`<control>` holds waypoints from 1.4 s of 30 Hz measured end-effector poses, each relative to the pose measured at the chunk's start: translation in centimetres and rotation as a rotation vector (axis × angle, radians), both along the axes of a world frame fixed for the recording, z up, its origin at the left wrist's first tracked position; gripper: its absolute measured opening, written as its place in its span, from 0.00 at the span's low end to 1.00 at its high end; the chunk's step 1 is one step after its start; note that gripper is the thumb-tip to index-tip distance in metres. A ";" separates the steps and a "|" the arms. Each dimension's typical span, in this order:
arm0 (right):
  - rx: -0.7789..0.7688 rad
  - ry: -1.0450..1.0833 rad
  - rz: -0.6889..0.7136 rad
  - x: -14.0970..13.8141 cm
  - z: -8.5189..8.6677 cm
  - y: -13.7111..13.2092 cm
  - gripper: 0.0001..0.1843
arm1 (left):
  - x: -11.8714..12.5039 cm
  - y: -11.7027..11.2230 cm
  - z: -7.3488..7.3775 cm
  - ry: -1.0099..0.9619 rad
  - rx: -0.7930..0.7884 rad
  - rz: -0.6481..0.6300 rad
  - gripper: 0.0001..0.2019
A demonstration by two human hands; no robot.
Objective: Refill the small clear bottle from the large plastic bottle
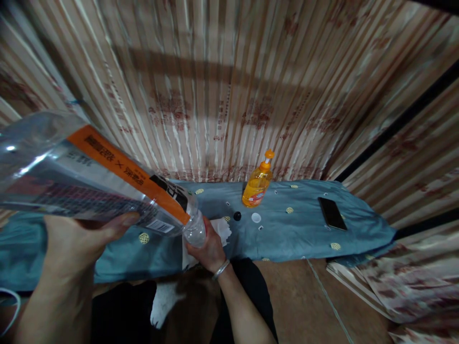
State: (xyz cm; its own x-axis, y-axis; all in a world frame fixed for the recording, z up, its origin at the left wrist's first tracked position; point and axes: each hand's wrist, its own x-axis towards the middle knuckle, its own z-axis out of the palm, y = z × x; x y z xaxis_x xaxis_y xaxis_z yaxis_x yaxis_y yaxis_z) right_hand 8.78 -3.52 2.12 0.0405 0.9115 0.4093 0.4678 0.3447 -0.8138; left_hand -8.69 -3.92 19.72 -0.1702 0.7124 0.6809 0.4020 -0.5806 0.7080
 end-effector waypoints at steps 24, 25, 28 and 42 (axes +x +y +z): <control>-0.011 0.030 0.025 0.0 0.2 -0.1 0.37 | 0.1 -0.2 0.3 0.026 0.014 0.019 0.10; -0.010 0.036 0.031 0.0 0.3 -0.1 0.37 | 0.1 -0.2 0.3 0.016 0.005 0.024 0.11; -0.013 0.034 0.043 0.1 0.2 -0.1 0.38 | 0.1 -0.2 0.2 -0.005 -0.009 0.024 0.11; -0.032 0.044 0.029 0.1 0.1 0.0 0.39 | 0.1 -0.2 0.3 0.014 0.022 -0.002 0.10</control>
State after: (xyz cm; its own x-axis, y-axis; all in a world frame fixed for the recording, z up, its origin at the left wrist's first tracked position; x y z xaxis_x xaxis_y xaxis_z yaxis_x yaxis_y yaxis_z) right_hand 8.88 -3.56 2.26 0.0310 0.9250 0.3788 0.4219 0.3314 -0.8439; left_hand -8.63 -4.08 20.06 -0.1587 0.6978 0.6985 0.4109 -0.5966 0.6894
